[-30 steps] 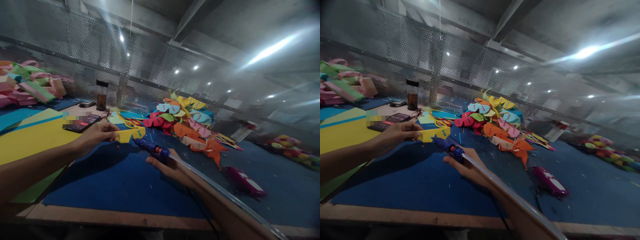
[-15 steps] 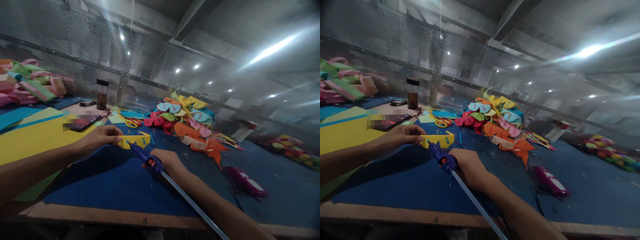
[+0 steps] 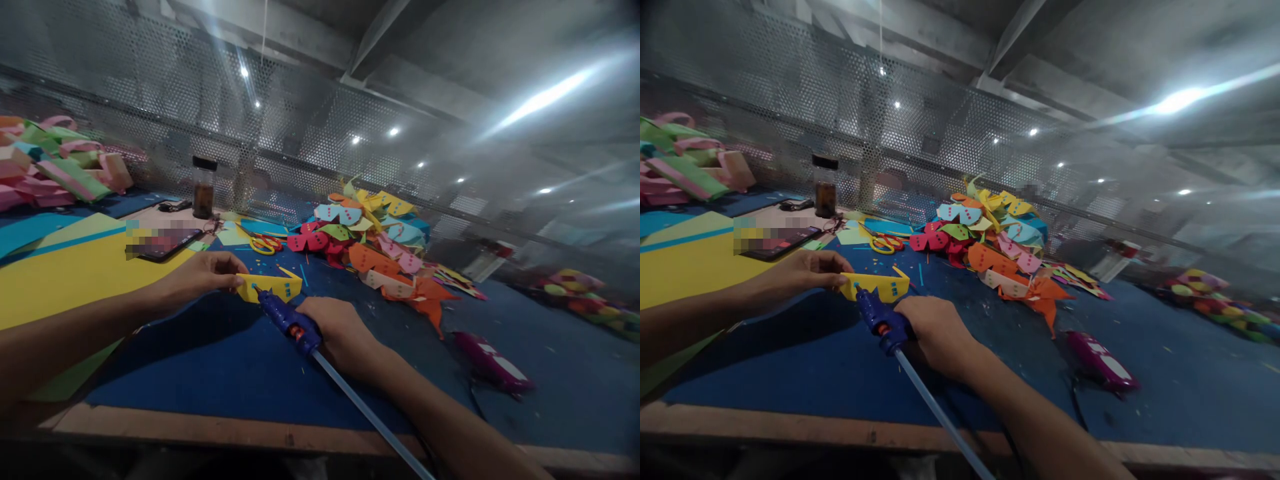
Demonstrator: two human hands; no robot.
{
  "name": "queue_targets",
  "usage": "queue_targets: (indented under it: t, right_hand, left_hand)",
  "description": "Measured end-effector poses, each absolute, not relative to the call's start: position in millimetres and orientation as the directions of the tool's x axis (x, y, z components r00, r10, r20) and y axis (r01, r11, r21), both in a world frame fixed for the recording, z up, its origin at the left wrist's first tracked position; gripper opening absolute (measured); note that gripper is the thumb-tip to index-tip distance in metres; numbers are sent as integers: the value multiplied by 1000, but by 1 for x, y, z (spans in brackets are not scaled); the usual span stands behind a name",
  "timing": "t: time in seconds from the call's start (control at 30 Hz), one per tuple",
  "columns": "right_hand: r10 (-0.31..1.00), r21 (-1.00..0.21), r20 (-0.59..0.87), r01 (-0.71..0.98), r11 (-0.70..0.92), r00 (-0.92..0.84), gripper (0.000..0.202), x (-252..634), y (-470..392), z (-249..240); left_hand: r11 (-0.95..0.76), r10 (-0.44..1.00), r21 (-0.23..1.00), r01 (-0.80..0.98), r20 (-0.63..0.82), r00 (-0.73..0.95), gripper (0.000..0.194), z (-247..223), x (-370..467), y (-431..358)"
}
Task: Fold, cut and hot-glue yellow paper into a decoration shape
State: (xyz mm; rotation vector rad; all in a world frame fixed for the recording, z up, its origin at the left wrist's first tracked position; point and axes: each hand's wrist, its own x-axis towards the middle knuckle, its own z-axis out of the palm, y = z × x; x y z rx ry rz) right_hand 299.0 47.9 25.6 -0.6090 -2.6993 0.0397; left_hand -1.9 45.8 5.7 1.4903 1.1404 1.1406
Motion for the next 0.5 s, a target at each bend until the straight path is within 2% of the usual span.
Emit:
queue_targets:
  t: [0.13,0.5]
  right_hand:
    - [419,-49,336,428,902,-844,10,299,49,23]
    - [434,-13,311,453,892,-846,11,300,50,21]
  left_hand:
    - [-150,979,977,152,125,160,25,6,-1,45]
    - [-145,978,976,163,116,173,32,5,-1,45]
